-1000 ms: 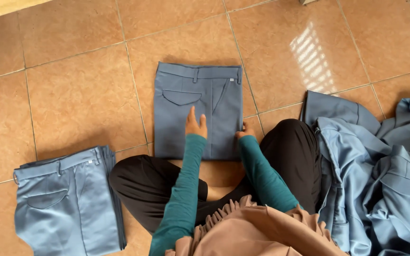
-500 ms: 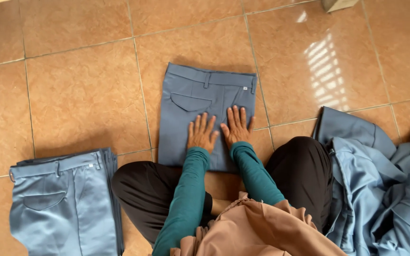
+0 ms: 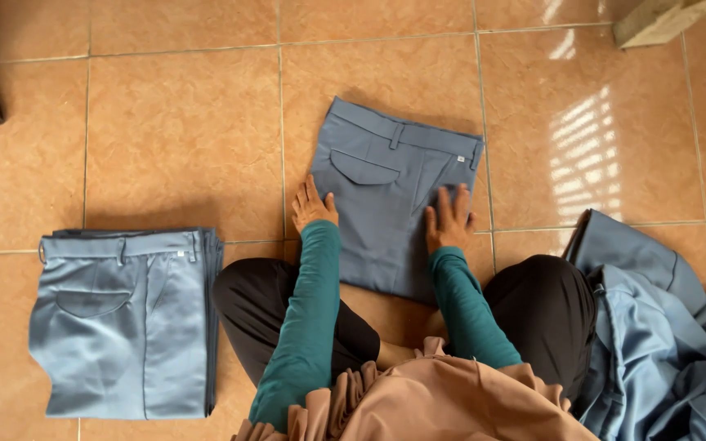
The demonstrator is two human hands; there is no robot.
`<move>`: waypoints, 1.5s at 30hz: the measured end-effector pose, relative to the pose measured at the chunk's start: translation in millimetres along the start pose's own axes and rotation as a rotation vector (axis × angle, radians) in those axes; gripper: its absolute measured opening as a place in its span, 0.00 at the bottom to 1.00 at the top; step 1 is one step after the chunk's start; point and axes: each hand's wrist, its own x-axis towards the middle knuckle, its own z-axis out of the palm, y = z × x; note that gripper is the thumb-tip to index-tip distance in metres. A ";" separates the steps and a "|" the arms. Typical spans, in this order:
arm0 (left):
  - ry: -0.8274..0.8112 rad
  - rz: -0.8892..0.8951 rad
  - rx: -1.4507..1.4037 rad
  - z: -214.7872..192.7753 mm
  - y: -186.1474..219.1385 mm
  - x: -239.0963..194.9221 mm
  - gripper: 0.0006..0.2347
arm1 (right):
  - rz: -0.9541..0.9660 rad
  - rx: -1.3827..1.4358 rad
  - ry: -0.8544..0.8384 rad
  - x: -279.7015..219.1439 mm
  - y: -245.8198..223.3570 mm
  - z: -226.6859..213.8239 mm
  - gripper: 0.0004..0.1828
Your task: The person sits on a tiled floor and folds several pairs of light blue trousers by hand. They lay each pair flat, fold the legs together, and then fold the garment into a compact rectangle, stacking the finished items to the side.
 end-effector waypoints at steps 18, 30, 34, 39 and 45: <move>-0.189 -0.105 -0.318 13.5 14.6 45.7 0.34 | 0.396 0.806 -0.122 89.3 40.0 -15.3 0.38; 0.184 -0.005 -0.646 -245.2 -71.9 45.2 0.34 | -0.050 1.285 -0.208 17.6 -210.5 -122.1 0.36; 0.358 0.038 -0.473 -265.5 -211.4 106.2 0.41 | 0.002 1.419 -0.313 -8.4 -292.6 -85.4 0.26; 0.279 -0.222 -0.012 -315.1 -360.1 50.7 0.43 | 0.054 1.347 -0.593 -120.1 -390.8 -53.3 0.44; 0.316 -0.398 -0.196 -307.5 -523.8 -23.1 0.31 | 0.170 1.228 -0.871 -190.2 -429.2 46.8 0.50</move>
